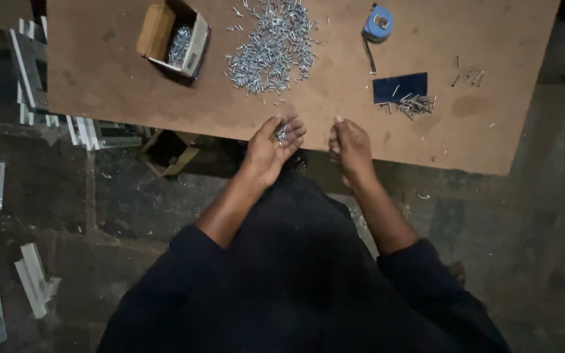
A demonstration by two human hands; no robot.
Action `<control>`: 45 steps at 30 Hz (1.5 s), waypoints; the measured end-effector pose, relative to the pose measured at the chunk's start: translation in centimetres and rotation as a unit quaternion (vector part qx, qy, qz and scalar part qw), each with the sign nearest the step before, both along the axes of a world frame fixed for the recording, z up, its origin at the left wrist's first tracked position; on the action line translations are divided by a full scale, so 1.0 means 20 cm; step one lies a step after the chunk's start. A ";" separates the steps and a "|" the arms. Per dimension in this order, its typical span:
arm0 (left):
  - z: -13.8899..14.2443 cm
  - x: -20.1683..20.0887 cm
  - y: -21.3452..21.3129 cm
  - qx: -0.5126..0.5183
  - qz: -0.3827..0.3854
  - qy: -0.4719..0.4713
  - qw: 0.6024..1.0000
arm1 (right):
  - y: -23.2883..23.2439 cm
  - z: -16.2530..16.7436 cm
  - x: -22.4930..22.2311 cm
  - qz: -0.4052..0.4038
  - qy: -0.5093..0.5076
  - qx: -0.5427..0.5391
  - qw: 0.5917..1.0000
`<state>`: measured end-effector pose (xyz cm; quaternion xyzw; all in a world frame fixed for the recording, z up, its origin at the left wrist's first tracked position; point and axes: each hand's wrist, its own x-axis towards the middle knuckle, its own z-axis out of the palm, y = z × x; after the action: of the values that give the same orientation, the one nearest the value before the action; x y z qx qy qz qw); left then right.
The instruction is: The person sorts a pile of small metal fasteners on a table, picking them up by hand and placing them into a cardboard box. The person repeatedly scoops fasteners from the table and transfers them into the box.
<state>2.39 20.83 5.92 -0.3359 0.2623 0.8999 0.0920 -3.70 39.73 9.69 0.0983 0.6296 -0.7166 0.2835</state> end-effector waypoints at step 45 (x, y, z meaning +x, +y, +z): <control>-0.19 -0.02 -0.24 -0.010 0.007 0.009 1.000 | -0.10 -0.33 0.14 -0.229 -0.168 -0.182 0.941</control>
<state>2.06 15.93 2.16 -0.3303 0.2695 0.9010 0.0806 -0.85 37.66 3.18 0.3057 0.3923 -0.8374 0.2267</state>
